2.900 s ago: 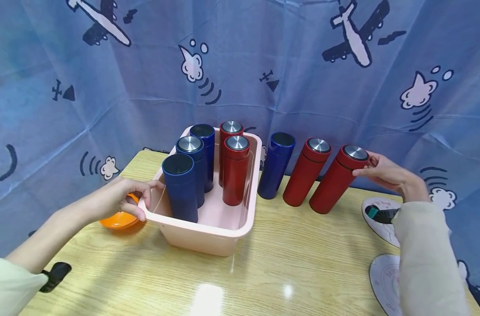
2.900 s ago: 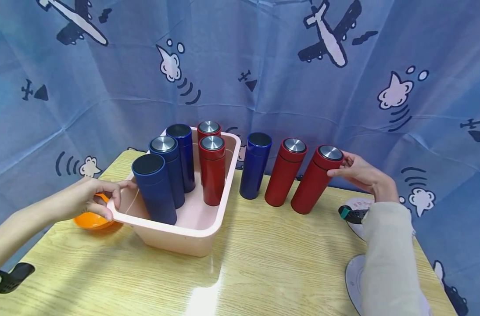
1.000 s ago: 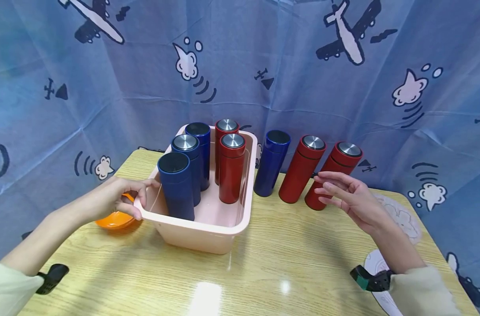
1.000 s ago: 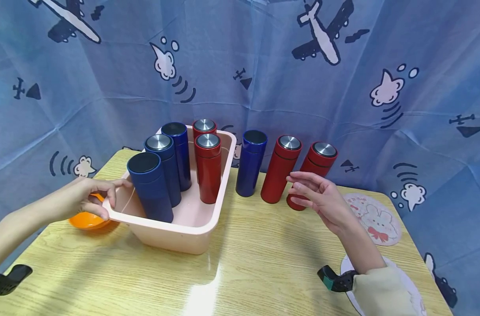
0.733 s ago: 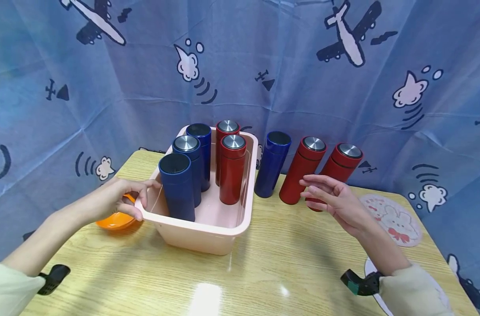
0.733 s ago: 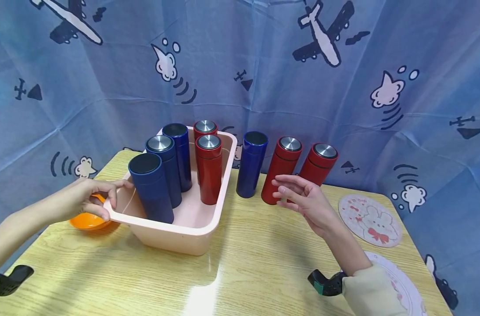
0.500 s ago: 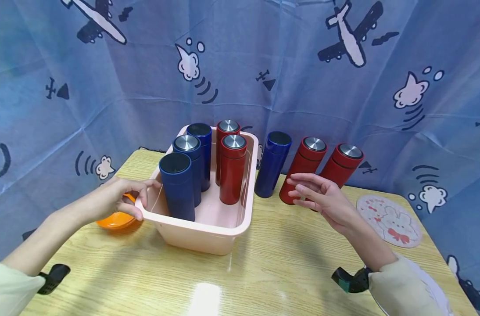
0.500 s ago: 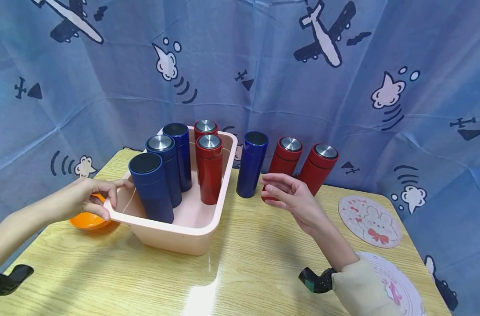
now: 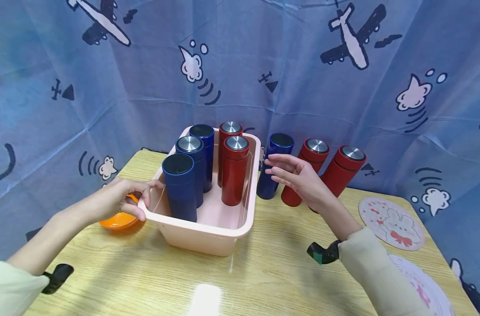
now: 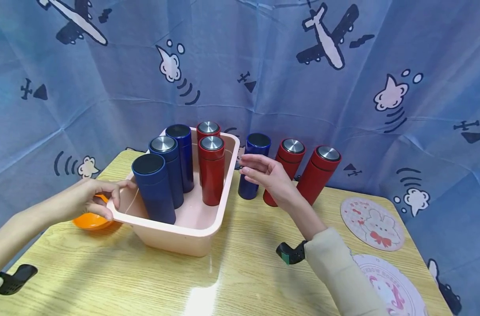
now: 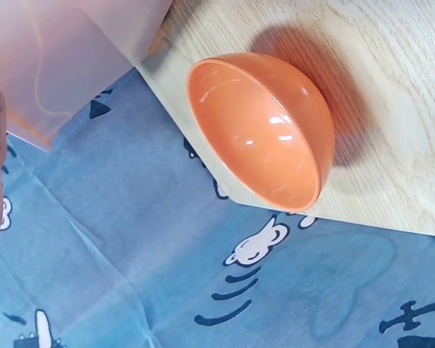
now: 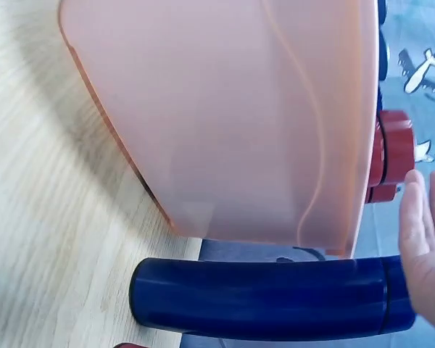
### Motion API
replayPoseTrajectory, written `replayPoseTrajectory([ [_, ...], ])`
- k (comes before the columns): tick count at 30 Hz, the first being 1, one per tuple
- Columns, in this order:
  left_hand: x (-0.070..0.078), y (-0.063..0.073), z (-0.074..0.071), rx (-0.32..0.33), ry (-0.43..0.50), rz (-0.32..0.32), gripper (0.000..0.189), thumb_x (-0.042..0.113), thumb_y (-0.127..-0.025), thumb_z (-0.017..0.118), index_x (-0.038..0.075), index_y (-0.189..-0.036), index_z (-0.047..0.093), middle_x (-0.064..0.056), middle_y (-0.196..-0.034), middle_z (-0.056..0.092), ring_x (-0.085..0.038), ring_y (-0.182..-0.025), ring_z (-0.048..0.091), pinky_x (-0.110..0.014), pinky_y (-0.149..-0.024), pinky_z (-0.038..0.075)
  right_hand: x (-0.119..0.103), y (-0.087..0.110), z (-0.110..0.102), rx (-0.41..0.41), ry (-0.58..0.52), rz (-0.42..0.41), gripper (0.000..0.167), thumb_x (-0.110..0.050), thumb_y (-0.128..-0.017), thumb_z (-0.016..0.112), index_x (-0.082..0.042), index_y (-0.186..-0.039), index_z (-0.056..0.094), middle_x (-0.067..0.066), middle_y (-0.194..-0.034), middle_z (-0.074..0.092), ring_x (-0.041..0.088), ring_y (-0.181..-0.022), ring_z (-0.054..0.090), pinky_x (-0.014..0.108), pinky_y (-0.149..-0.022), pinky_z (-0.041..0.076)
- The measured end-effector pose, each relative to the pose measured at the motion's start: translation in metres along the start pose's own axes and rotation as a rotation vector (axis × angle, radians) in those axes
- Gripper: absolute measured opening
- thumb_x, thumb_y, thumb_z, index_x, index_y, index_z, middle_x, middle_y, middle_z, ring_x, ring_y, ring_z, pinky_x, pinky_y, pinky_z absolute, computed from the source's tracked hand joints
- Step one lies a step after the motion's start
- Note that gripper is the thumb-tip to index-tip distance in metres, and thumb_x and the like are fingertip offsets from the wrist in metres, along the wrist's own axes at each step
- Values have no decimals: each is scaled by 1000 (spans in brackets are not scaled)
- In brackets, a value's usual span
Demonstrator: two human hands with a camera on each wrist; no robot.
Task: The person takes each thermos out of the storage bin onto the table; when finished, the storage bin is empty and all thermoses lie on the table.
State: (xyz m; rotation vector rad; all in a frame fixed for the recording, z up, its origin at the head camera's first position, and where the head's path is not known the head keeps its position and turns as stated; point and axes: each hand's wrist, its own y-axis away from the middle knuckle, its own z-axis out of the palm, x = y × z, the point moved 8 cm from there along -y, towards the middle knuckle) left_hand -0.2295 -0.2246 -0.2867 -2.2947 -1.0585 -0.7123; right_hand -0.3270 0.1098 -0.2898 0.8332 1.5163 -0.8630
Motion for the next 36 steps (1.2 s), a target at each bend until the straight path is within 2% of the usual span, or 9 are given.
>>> replayPoseTrajectory([
  [3, 0, 0, 0, 1, -2, -6, 25, 24, -64, 79, 19, -72, 57, -25, -118, 61, -6, -70, 56, -23, -56, 50, -3, -13, 2, -42, 74, -55, 47, -12, -96, 58, -1, -140, 43, 19, -141, 47, 21, -121, 55, 26, -95, 45],
  [6, 0, 0, -1, 4, -13, -3, 24, 22, -63, 80, 20, -72, 57, -24, -117, 62, -8, -77, 60, -24, -57, 51, -4, -25, 4, -68, 138, -94, 47, -15, -96, 59, -4, -140, 45, 18, -141, 47, 22, -125, 51, 27, -98, 43],
  [9, -1, 0, 0, 6, -20, 0, 24, 21, -63, 80, 20, -72, 58, -24, -118, 62, -10, -82, 62, -24, -58, 52, -3, -35, 5, -78, 162, -95, 49, -16, -96, 60, -6, -141, 44, 16, -142, 48, 22, -126, 50, 29, -100, 41],
  [18, -1, 0, 0, 5, 13, -17, 22, 26, -65, 78, 19, -72, 59, -26, -118, 61, -7, -73, 58, -23, -56, 50, 0, -57, 9, -89, 155, -56, 56, -16, -96, 59, -8, -146, 36, 10, -147, 42, 23, -133, 42, 32, -105, 35],
  [24, -1, 1, 0, 11, -11, 0, 22, 26, -64, 78, 20, -72, 58, -24, -118, 62, -9, -79, 61, -24, -57, 51, 3, -72, 17, -112, 171, -72, 58, -16, -94, 63, -11, -146, 38, 6, -147, 43, 20, -134, 41, 37, -107, 33],
  [30, -1, 0, 1, 8, -36, 10, 23, 28, -64, 77, 21, -72, 57, -22, -117, 63, -7, -79, 60, -24, -58, 51, 5, -84, 21, -82, 135, -71, 55, -12, -92, 65, -11, -143, 44, 7, -147, 43, 22, -136, 38, 42, -109, 30],
  [36, 0, 1, -1, 17, -42, 14, 23, 25, -64, 78, 21, -73, 57, -22, -117, 63, -8, -80, 61, -23, -57, 51, 6, -91, 26, -81, 87, -69, 53, -9, -92, 64, -10, -142, 45, 10, -142, 48, 23, -132, 43, 41, -109, 30],
])
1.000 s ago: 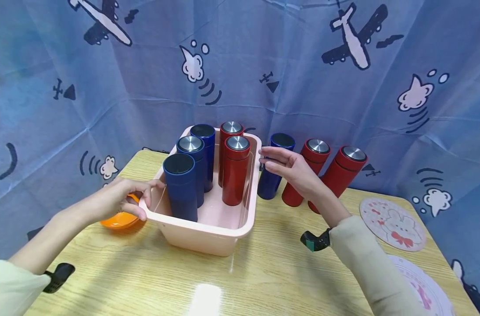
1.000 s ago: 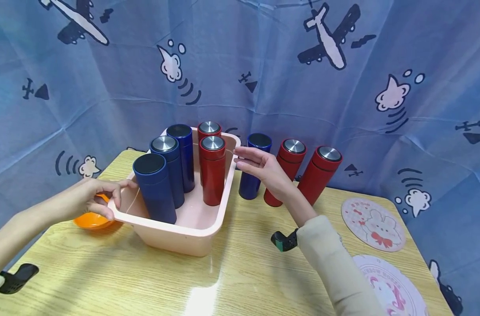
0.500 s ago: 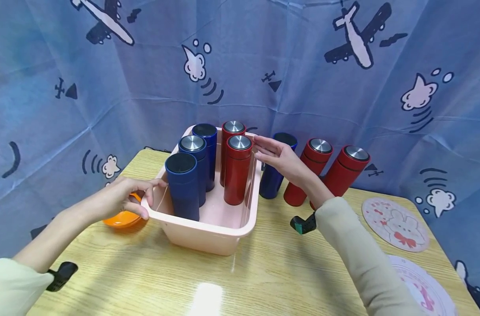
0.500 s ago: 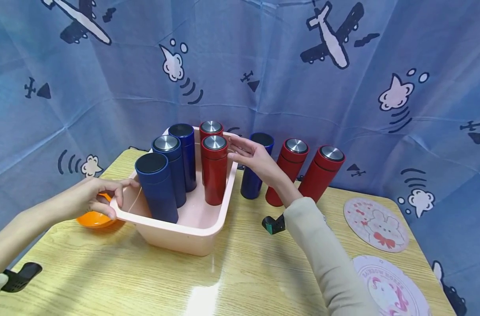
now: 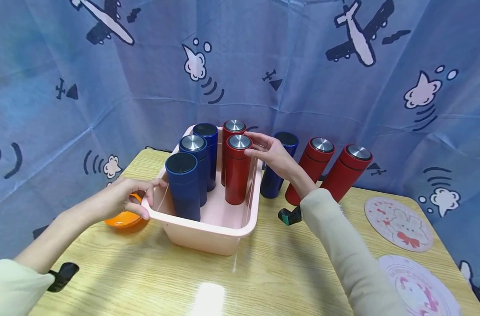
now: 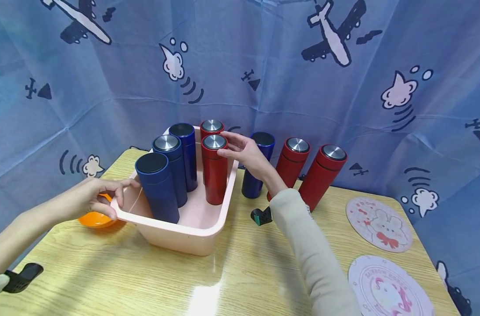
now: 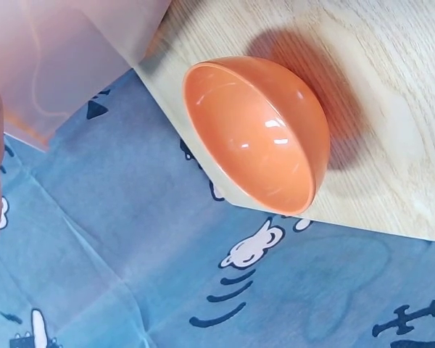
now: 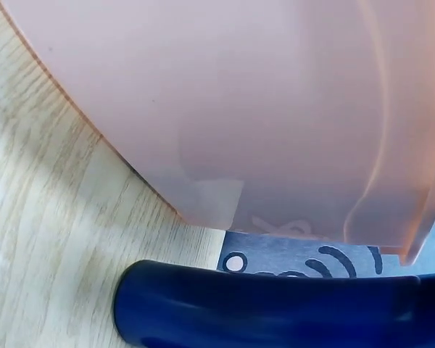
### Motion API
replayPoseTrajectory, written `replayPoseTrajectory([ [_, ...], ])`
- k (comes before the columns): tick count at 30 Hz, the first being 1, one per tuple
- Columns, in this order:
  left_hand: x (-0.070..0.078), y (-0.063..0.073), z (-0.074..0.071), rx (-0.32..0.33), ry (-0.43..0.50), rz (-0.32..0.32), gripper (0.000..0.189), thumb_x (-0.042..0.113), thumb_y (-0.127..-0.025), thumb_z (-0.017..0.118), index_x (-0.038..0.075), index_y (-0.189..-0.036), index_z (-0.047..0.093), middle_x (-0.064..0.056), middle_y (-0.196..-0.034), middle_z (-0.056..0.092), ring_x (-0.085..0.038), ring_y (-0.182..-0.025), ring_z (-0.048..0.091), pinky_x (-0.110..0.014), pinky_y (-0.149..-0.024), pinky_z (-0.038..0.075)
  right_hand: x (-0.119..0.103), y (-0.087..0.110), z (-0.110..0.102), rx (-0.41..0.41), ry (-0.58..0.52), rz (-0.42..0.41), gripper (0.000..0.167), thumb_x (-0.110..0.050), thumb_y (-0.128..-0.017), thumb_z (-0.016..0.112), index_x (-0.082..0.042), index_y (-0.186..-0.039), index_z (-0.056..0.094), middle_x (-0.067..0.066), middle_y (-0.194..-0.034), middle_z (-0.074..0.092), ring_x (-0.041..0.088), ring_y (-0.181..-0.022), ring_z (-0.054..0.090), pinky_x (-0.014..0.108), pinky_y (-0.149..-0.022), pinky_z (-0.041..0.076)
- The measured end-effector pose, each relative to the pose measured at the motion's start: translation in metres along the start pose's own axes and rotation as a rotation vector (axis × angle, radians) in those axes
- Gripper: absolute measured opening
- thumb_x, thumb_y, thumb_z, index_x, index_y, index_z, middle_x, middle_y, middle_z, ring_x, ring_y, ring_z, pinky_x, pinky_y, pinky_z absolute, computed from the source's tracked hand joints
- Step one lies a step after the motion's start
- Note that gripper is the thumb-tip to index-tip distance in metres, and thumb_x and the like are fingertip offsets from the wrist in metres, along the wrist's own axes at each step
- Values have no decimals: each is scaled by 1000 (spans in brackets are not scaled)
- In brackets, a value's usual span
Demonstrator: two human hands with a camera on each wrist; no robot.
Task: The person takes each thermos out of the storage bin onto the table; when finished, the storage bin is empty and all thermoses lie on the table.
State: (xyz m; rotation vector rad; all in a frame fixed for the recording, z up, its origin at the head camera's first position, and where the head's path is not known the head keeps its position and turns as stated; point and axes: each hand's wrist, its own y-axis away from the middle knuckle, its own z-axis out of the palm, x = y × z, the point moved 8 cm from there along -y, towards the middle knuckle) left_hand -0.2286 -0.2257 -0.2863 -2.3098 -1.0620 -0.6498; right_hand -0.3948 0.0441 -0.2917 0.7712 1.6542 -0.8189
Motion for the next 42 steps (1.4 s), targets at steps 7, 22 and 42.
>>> replayPoseTrajectory([
  [7, 0, 1, 0, 5, -29, 18, 24, 26, -63, 78, 22, -74, 57, -20, -117, 64, -8, -82, 60, -23, -58, 50, 1, -1, 6, -1, 0, -12, 57, -7, -89, 66, -11, -141, 45, 11, -137, 53, 23, -125, 50, 39, -106, 36],
  [22, 0, 0, 1, 7, 21, 28, 24, 24, -64, 78, 20, -75, 58, -24, -118, 62, -15, -85, 64, -23, -57, 51, -3, 1, 11, 109, -10, -58, 56, 2, -78, 76, -3, -130, 54, 12, -125, 60, 20, -107, 60, 30, -95, 46],
  [42, -2, 1, 2, 25, 33, 59, 26, 19, -63, 81, 20, -75, 58, -24, -117, 63, -9, -98, 64, -21, -53, 43, -7, 14, 33, -185, 128, -8, 70, -3, -81, 75, -6, -142, 41, 13, -136, 53, 24, -128, 49, 35, -106, 36],
])
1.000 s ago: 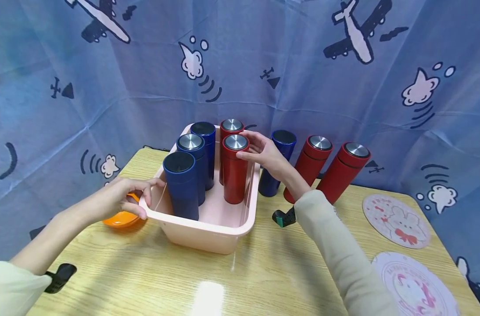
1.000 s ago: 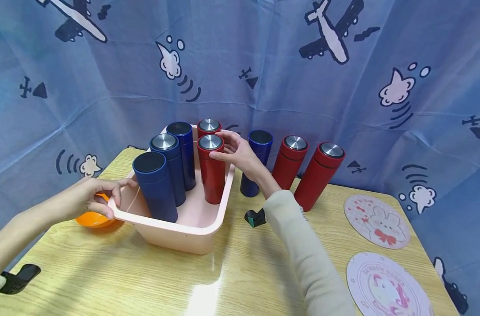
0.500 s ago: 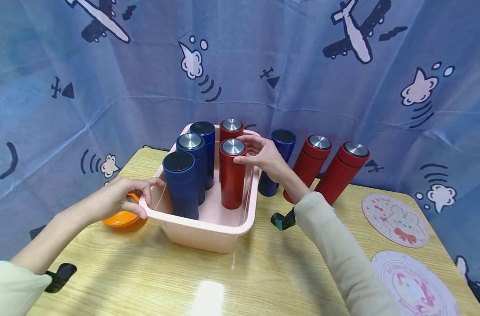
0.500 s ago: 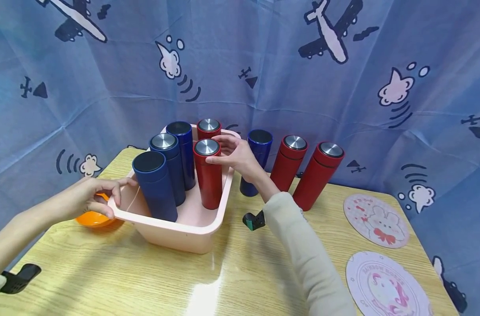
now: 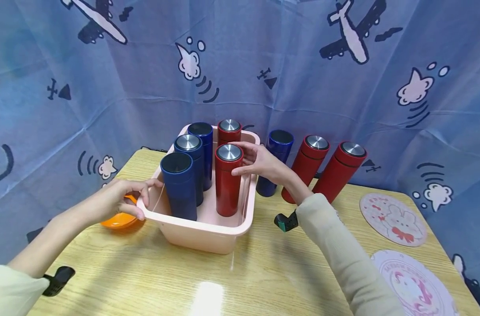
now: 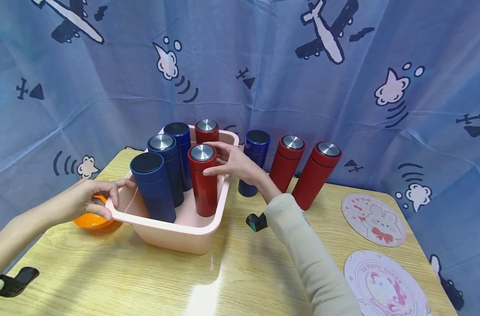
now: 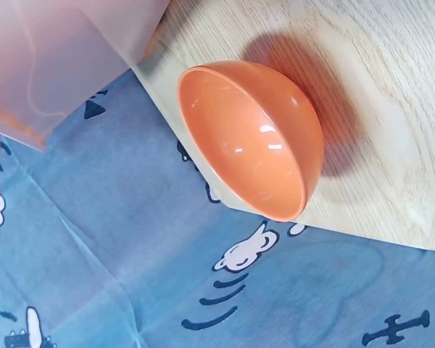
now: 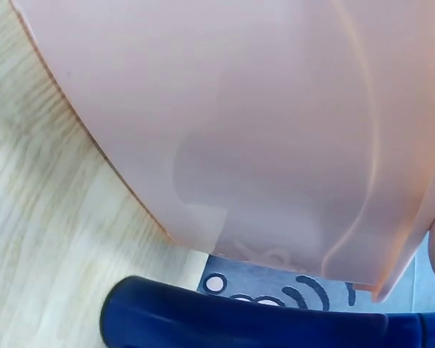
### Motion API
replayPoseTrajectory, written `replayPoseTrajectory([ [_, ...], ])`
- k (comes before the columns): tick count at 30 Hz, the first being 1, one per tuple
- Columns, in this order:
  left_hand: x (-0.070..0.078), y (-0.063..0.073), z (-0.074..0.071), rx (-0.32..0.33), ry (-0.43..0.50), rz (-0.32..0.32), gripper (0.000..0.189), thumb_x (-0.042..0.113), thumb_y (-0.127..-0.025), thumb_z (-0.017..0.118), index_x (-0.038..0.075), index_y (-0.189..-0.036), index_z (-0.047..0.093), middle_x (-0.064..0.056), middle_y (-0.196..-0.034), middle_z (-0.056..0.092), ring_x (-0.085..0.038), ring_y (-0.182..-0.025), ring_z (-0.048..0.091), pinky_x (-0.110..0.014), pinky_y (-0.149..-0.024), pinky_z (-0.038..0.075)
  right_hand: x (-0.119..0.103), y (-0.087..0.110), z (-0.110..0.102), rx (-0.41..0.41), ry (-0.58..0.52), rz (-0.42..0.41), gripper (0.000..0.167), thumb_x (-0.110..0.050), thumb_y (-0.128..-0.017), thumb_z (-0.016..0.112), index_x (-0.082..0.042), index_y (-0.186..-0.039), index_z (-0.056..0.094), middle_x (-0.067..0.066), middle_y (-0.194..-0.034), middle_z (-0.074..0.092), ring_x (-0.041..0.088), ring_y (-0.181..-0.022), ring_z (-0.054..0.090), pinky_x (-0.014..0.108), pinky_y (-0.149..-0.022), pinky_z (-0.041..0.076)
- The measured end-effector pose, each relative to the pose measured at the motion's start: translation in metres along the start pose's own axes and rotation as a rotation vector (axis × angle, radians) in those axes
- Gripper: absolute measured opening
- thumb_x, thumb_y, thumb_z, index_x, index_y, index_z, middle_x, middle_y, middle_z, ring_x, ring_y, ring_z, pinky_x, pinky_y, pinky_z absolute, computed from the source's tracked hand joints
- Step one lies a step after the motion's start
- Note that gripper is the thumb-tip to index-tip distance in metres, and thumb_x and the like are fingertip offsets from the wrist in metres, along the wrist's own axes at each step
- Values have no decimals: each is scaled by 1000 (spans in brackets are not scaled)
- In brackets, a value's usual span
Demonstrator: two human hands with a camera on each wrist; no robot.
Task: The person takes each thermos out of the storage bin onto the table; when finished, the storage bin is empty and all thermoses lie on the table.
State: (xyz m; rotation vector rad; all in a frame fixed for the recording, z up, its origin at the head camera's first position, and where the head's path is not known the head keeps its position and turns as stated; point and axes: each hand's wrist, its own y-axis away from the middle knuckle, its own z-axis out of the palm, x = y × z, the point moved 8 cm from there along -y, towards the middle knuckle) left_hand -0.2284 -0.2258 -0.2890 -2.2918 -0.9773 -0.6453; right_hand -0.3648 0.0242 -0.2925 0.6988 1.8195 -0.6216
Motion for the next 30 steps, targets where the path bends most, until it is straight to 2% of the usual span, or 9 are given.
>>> replayPoseTrajectory([
  [4, 0, 0, -1, 0, -7, -15, 29, 15, -61, 82, 20, -75, 58, -24, -118, 62, -8, -97, 63, -21, -53, 43, -1, -3, 3, -10, 80, 64, 72, -5, -80, 76, -7, -142, 40, 13, -133, 55, 24, -123, 52, 39, -102, 40],
  [6, 0, 0, 0, -3, 0, -15, 28, 16, -61, 82, 20, -76, 58, -26, -118, 62, -9, -87, 65, -21, -54, 42, -2, -5, 5, -7, 113, 83, 73, -7, -79, 77, -9, -142, 41, 11, -131, 57, 24, -120, 53, 40, -100, 43],
  [11, 1, 1, 0, 4, 9, -2, 28, 20, -60, 81, 19, -76, 58, -26, -118, 61, -9, -76, 63, -21, -55, 42, -5, -9, 10, 28, 195, 70, 74, -10, -75, 82, -10, -139, 44, 10, -128, 58, 24, -116, 54, 41, -98, 44],
  [15, 3, 2, 1, 12, 4, 13, 28, 21, -60, 81, 20, -77, 58, -26, -117, 61, -7, -73, 61, -21, -56, 42, -6, -8, 12, 56, 231, 71, 74, -13, -74, 84, -10, -137, 45, 10, -126, 58, 23, -114, 55, 42, -98, 44],
  [17, 3, 3, 0, 16, -2, 15, 28, 21, -60, 81, 20, -77, 58, -26, -117, 62, -6, -77, 62, -21, -56, 42, -5, -8, 12, 57, 249, 76, 75, -14, -73, 84, -9, -137, 45, 9, -126, 59, 23, -114, 56, 42, -98, 44],
  [20, 3, 3, -1, 23, -11, 3, 28, 20, -60, 82, 22, -76, 58, -23, -117, 63, -4, -92, 62, -21, -54, 42, -6, -8, 13, 45, 254, 79, 75, -13, -73, 84, -9, -136, 45, 9, -125, 60, 23, -113, 56, 42, -98, 44],
  [23, 2, 3, -2, 23, -11, -5, 28, 19, -61, 82, 22, -76, 58, -23, -117, 63, -2, -90, 62, -21, -54, 42, -6, -8, 13, 37, 270, 76, 73, -14, -72, 85, -9, -135, 47, 8, -123, 61, 22, -112, 57, 42, -98, 43],
  [27, 2, 3, -2, 22, -3, -4, 29, 18, -61, 82, 22, -77, 58, -23, -118, 63, 0, -96, 60, -22, -54, 41, -6, -7, 11, 69, 312, 46, 70, -19, -71, 86, -8, -130, 52, 6, -118, 65, 20, -107, 59, 39, -96, 46],
  [30, 2, 3, -1, 26, -1, -1, 30, 18, -61, 82, 22, -77, 58, -22, -119, 63, -1, -107, 57, -22, -52, 39, -7, -7, 11, 107, 339, 5, 66, -21, -69, 87, -8, -127, 57, 5, -114, 67, 18, -103, 62, 37, -93, 47],
])
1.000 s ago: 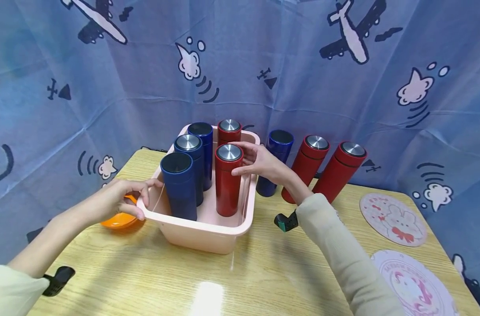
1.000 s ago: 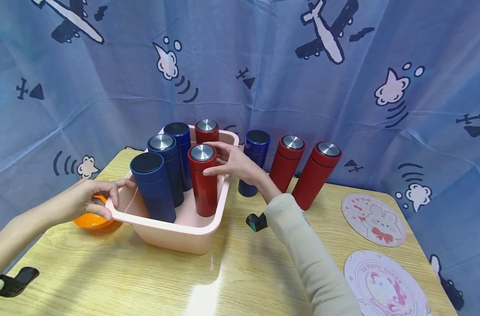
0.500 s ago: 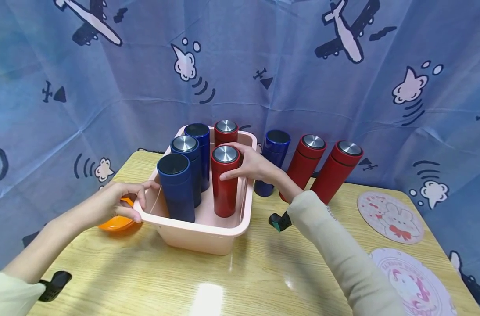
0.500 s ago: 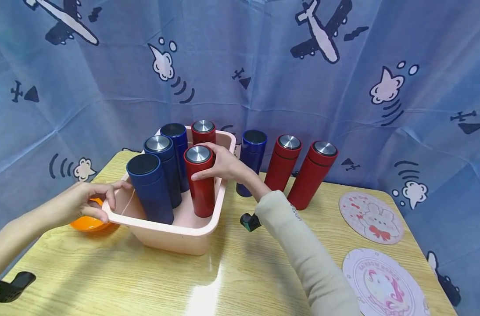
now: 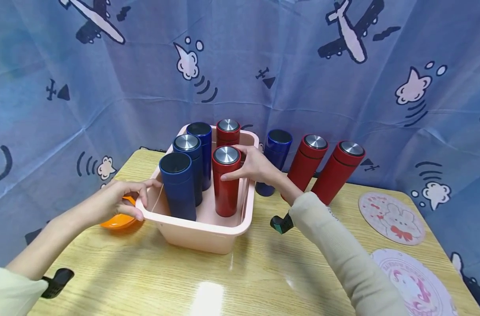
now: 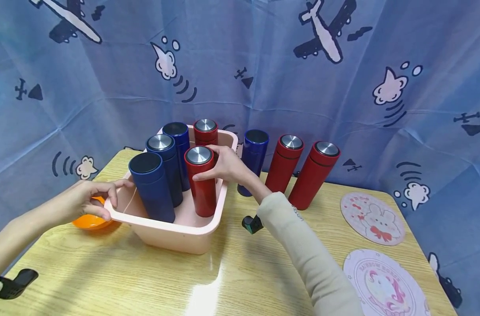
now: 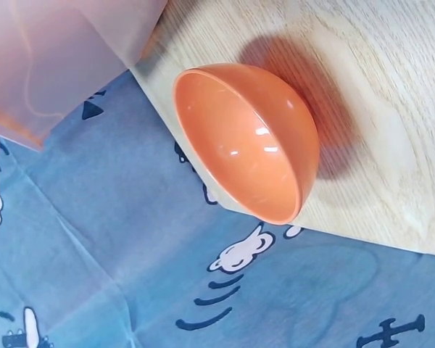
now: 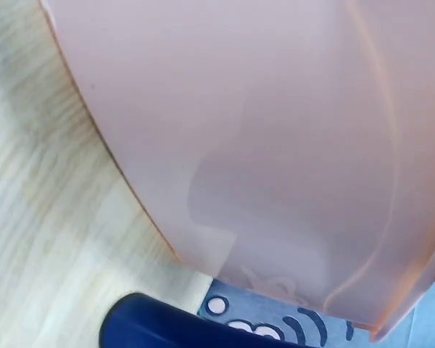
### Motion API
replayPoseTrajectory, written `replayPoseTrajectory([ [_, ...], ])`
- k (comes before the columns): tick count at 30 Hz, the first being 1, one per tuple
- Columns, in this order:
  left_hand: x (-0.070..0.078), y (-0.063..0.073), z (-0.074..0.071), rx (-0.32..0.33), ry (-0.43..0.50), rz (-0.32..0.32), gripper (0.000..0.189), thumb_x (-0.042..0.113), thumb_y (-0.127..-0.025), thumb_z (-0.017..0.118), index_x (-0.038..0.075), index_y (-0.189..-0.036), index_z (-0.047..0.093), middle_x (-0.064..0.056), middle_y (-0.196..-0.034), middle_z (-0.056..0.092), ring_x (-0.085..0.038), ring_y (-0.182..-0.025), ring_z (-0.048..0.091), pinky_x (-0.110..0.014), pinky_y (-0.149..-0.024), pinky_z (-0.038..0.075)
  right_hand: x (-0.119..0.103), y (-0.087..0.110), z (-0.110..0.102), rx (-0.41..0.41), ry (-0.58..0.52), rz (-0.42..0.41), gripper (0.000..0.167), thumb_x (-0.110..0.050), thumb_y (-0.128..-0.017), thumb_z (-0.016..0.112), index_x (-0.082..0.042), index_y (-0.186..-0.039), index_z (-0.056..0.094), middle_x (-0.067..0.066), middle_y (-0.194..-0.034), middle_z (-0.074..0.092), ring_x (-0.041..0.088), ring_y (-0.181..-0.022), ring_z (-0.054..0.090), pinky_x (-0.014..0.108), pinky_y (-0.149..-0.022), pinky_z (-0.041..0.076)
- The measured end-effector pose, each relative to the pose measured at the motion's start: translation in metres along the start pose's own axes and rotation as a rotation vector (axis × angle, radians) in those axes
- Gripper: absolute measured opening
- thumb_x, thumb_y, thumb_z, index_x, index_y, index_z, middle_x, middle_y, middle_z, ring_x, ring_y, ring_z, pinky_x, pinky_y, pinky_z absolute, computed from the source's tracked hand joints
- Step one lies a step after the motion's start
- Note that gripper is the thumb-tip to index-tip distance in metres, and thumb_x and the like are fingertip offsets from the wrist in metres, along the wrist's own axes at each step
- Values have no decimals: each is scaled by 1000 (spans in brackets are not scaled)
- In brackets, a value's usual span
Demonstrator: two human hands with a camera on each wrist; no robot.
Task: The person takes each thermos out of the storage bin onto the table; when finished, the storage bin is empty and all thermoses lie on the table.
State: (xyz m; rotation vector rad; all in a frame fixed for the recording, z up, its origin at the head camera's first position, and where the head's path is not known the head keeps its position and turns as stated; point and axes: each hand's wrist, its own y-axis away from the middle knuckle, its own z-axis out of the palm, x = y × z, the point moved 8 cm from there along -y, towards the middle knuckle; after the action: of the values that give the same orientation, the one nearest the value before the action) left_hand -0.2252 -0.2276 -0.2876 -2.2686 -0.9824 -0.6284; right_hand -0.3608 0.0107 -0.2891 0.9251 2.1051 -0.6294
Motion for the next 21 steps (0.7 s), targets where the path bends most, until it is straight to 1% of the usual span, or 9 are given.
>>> replayPoseTrajectory([
  [4, 0, -1, 2, -8, 21, 2, 28, 18, -62, 82, 20, -77, 58, -24, -119, 62, 3, -109, 55, -22, -52, 42, -2, 2, -2, 35, 0, -31, 64, -22, -69, 88, -8, -125, 60, 4, -111, 68, 17, -102, 63, 36, -92, 48],
  [7, -1, -2, 4, -15, 36, -12, 28, 17, -63, 82, 20, -77, 58, -24, -120, 61, 6, -114, 50, -23, -51, 42, 0, 4, -4, 51, -28, -7, 64, -22, -69, 88, -9, -125, 60, 3, -111, 69, 16, -102, 63, 37, -92, 48],
  [9, -1, -2, 4, -21, 31, -16, 28, 16, -63, 82, 20, -77, 58, -24, -120, 61, 4, -109, 54, -23, -53, 43, 2, 5, -6, 61, -64, 24, 65, -22, -69, 88, -10, -126, 59, 3, -111, 69, 16, -103, 63, 37, -93, 48],
  [11, -1, -2, 4, -24, 19, -15, 28, 16, -62, 82, 20, -76, 57, -25, -119, 61, 1, -99, 59, -23, -55, 42, 2, 6, -9, 73, -116, 45, 65, -20, -69, 87, -10, -127, 59, 5, -115, 67, 17, -107, 61, 39, -95, 46],
  [14, 0, -2, 4, -30, 19, -13, 28, 18, -63, 81, 19, -76, 57, -27, -118, 60, -7, -82, 62, -22, -58, 42, -2, 6, -16, 100, -196, 49, 66, -14, -70, 86, -8, -130, 57, 5, -130, 57, 18, -119, 51, 41, -99, 42],
  [16, 1, -2, 5, -30, 26, -13, 27, 19, -63, 81, 19, -76, 57, -27, -118, 60, -9, -77, 61, -22, -59, 43, -7, 7, -20, 115, -249, 42, 67, -10, -71, 85, -7, -131, 56, 8, -133, 54, 20, -120, 51, 41, -100, 42],
  [18, 1, -2, 4, -28, 30, -12, 26, 19, -63, 81, 18, -76, 58, -27, -118, 60, -9, -80, 62, -22, -59, 43, -11, 8, -26, 131, -281, 36, 64, -8, -71, 84, -6, -129, 57, 9, -130, 56, 22, -116, 54, 40, -98, 44],
  [19, 1, -2, 4, -27, 32, -13, 27, 18, -63, 81, 18, -76, 58, -27, -118, 60, -9, -82, 62, -22, -59, 43, -14, 9, -28, 135, -296, 32, 62, -7, -71, 84, -5, -127, 58, 10, -125, 61, 23, -111, 58, 40, -95, 46],
  [21, 1, -1, 4, -27, 32, -13, 28, 16, -63, 82, 18, -76, 58, -28, -118, 60, -9, -81, 62, -22, -58, 43, -19, 11, -32, 135, -302, 28, 58, -7, -71, 83, -5, -124, 59, 12, -115, 66, 25, -104, 63, 40, -92, 48],
])
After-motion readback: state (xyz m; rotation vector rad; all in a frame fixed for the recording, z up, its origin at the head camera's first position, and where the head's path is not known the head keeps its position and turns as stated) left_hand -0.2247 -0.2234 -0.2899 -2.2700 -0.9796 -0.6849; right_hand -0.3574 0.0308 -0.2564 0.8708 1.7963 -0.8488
